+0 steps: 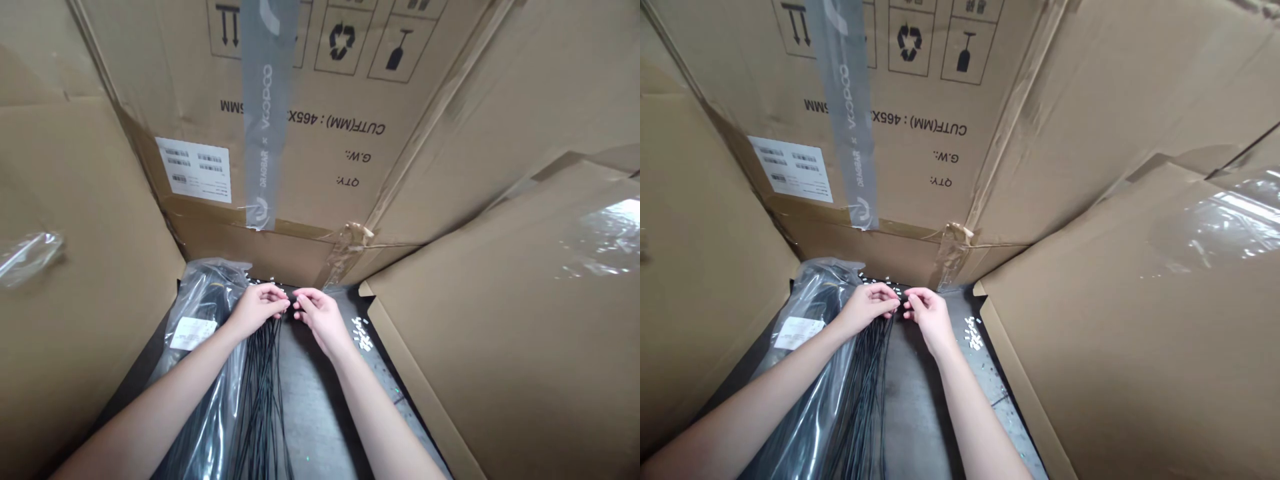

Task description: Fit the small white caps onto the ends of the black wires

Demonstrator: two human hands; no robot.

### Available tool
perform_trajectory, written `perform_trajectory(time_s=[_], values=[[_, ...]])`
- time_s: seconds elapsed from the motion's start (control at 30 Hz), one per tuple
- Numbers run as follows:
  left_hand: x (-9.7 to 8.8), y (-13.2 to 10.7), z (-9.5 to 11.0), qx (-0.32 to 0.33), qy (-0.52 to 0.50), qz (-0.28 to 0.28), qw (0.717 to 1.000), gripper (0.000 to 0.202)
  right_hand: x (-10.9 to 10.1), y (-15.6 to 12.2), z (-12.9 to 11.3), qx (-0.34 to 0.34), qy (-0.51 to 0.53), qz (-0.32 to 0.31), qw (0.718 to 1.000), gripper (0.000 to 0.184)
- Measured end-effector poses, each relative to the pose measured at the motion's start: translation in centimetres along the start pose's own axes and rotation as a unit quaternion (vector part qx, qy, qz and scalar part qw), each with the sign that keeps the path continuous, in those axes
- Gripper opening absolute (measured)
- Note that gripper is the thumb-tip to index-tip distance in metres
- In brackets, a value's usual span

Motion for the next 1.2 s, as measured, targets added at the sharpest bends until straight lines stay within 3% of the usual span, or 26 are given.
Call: perform_trajectory(time_s=[0.07,0.17,0.5,0.73,0.97,1.2], values=[[-0.1,0.0,-0.1,0.004,-0.002,0.004,1.000,0.023,0.6,0.8,0.3,0.017,0.081,-0.009,0.997,0.037],[-0.1,0.1,-0.3,0.005,0.009,-0.001,1.000,0.022,0.9,1.4,0.6,0.016,0.120,-0.018,0.992,0.038],[0.3,-0.1,-0.1,-0.001,0.018,-0.012,1.000,0.019,1.5,1.3,1.0,-0.042,-0.021,-0.049,0.998,0.025],[0.2,-0.3,-0.2,0.004,0.036,-0.002,0.999,0.015,1.6,1.0,0.8,-0.030,-0.013,-0.048,0.998,0.030],[-0.1,0.1,-0.3,-0.011,0.001,0.025,1.000,0.020,1.4,1.3,0.8,-0.004,0.058,-0.044,0.997,0.034],[-0.4,0.2,-0.4,-0.018,-0.008,0.051,0.998,0.020,1.4,1.3,0.6,-0.019,0.072,-0.025,0.997,0.030]])
Point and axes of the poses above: each hand's wrist, its own y-axis towards the middle knuckle, its own x-axis out of the palm, z = x × y, the point moved 4 cm from there along y, towards the middle knuckle, and after that the axes turned 11 degrees about x, right-handed, at the moved point
